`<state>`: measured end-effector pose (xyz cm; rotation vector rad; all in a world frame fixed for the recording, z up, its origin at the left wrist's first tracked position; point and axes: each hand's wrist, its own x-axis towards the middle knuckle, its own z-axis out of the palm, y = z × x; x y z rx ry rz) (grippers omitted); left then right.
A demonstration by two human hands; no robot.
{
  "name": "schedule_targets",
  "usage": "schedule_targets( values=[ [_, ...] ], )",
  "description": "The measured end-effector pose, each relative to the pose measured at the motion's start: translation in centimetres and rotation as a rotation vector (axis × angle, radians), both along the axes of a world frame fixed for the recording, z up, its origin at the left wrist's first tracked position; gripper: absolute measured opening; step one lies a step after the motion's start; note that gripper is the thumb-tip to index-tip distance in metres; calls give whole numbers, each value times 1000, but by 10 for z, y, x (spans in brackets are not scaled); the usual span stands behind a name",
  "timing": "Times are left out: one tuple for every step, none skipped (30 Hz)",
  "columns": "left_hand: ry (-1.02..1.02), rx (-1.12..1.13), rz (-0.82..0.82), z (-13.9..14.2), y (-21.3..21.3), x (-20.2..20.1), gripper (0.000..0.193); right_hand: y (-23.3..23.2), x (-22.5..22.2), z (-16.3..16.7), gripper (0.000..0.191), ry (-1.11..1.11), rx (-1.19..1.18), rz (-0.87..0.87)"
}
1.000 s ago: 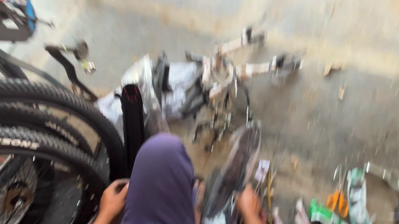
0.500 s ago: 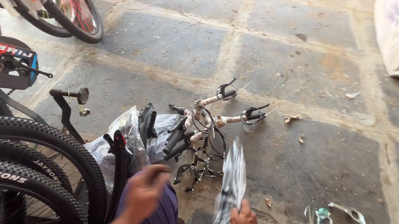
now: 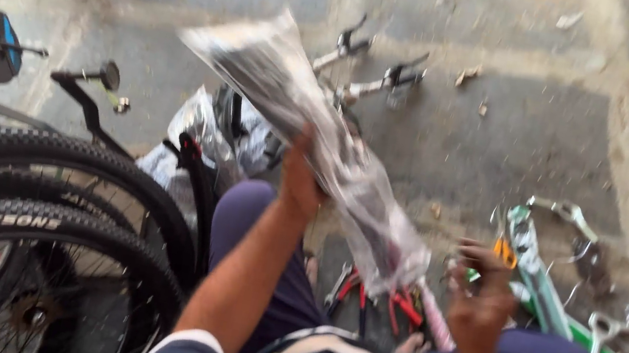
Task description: The person sits on the floor and unpacks bicycle mudguards from plastic packaging. They use a screwdriver to tighten screws on the mudguard brackets and attach reflectors. The person repeats this process for multiple mudguards.
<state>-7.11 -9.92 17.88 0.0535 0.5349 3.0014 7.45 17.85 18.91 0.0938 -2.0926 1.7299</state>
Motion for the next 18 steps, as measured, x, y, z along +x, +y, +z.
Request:
schedule_targets(
  values=[
    [29, 15, 27, 7, -11, -2, 58, 10, 6, -17, 14, -98, -137, -136],
    [79, 15, 79, 14, -20, -2, 62, 19, 10, -35, 14, -199, -265, -138],
    [132, 15, 128, 20, -26, -2, 66, 27, 12, -51, 14, -295, -395, -145],
    [159, 10, 190, 26, -31, -4, 65, 29, 14, -67, 14, -383, -525, -156],
    [188, 7, 249, 30, -35, -4, 64, 26, 18, -81, 17, -475, -563, -89],
    [221, -7, 257, 34, -36, -3, 65, 23, 21, -91, 19, -561, -601, -21],
    [258, -20, 270, 37, -37, -3, 67, 17, 23, -98, 22, -643, -637, 51],
    [296, -35, 284, 39, -37, -1, 69, 11, 24, -102, 24, -668, -660, 117],
    [281, -14, 258, 41, -37, 1, 71, 4, 24, -104, 26, -687, -683, 185],
    [267, 6, 235, 41, -37, 3, 73, -6, 22, -103, 28, -705, -707, 258],
    [254, 23, 214, 42, -37, 5, 75, -14, 20, -102, 30, -744, -750, 282],
    [288, 65, 181, 42, -36, 7, 74, -21, 17, -99, 33, -780, -792, 309],
    [307, 87, 161, 41, -36, 8, 74, -29, 13, -95, 36, -814, -831, 339],
    [302, 111, 147, 40, -35, 11, 74, -34, 9, -92, 37, -800, -853, 351],
    [301, 137, 128, 39, -33, 13, 74, -39, 6, -89, 39, -788, -872, 366],
    [301, 163, 111, 39, -32, 15, 74, -45, 2, -87, 40, -776, -889, 391],
    [296, 196, 98, 39, -30, 17, 74, -50, -2, -85, 41, -740, -796, 458],
    [295, 233, 82, 39, -27, 19, 74, -53, -4, -85, 42, -701, -705, 532]
  ],
)
